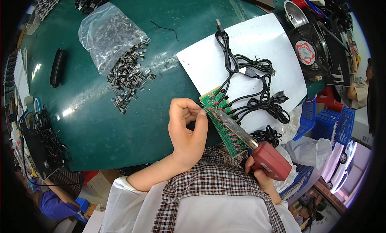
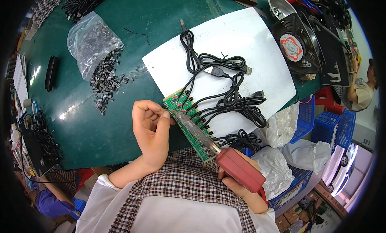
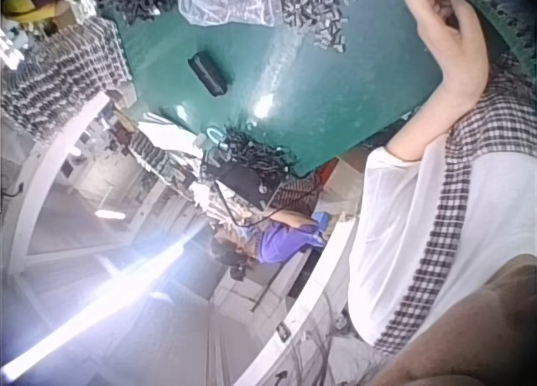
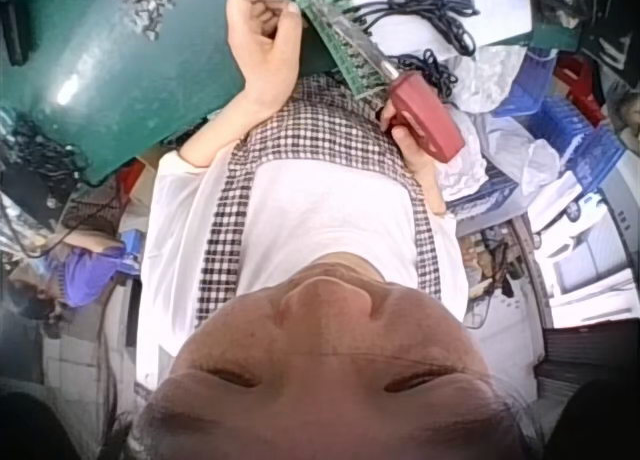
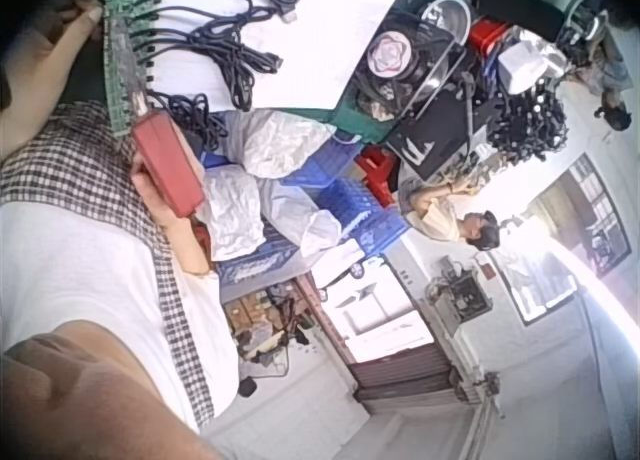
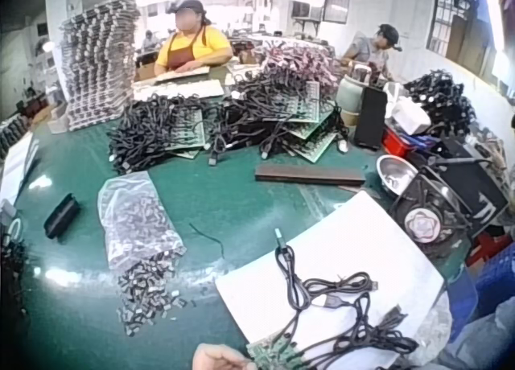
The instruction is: The person picks up electronic components from the table by hand, positions them onto a circuit board, and solders them using a soldering iron.
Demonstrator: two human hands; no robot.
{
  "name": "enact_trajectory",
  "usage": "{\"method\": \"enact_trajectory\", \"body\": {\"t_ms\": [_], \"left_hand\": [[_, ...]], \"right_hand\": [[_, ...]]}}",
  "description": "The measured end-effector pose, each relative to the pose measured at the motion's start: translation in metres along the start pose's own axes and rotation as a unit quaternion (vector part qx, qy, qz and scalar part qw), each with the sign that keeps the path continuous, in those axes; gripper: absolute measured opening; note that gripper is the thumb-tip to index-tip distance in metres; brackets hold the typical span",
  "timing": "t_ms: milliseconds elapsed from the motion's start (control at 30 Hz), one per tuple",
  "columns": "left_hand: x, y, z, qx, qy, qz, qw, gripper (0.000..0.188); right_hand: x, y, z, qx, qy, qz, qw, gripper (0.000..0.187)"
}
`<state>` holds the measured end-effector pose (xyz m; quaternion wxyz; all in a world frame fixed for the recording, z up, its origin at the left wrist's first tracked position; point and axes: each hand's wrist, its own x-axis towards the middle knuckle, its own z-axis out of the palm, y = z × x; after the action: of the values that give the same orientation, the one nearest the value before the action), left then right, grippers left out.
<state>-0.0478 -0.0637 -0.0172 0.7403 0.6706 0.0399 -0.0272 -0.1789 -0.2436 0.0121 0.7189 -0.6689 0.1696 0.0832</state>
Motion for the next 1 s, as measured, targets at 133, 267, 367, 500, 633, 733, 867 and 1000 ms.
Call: {"method": "enact_trajectory", "body": {"t_ms": [133, 267, 367, 500, 633, 733, 867, 1000], "left_hand": [[0.0, 0.0, 0.0, 0.0, 0.001, 0.002, 1.0, 0.019], [-0.001, -0.002, 0.0, -0.017, 0.022, 0.0, 1.0, 0.016], [-0.001, -0.001, 0.0, -0.021, 0.021, -0.006, 1.0, 0.016], [0.0, -0.001, 0.0, -0.007, 0.012, 0.002, 1.0, 0.018], [0.0, -0.001, 0.0, -0.004, 0.004, -0.002, 1.0, 0.019], [0.0, -0.002, 0.0, -0.003, 0.003, 0.001, 1.0, 0.019], [0.0, -0.002, 0.001, -0.002, 0.003, 0.002, 1.0, 0.019], [-0.001, -0.003, 0.001, -0.016, 0.019, 0.0, 1.0, 0.016]], "right_hand": [[-0.004, 0.008, -0.003, -0.033, 0.013, -0.025, 0.999, 0.059], [-0.003, 0.004, -0.005, -0.128, -0.022, -0.075, 0.989, 0.054], [-0.004, 0.003, -0.005, -0.117, -0.014, -0.065, 0.991, 0.054], [-0.007, 0.004, -0.006, -0.107, -0.004, -0.06, 0.992, 0.055], [-0.005, -0.002, -0.004, -0.044, -0.018, -0.024, 0.999, 0.056], [-0.006, 0.0, -0.003, -0.034, 0.001, -0.006, 0.999, 0.055], [-0.007, 0.009, -0.006, -0.064, -0.006, -0.03, 0.997, 0.057], [-0.006, 0.006, -0.004, -0.063, -0.002, -0.042, 0.997, 0.059]]}}
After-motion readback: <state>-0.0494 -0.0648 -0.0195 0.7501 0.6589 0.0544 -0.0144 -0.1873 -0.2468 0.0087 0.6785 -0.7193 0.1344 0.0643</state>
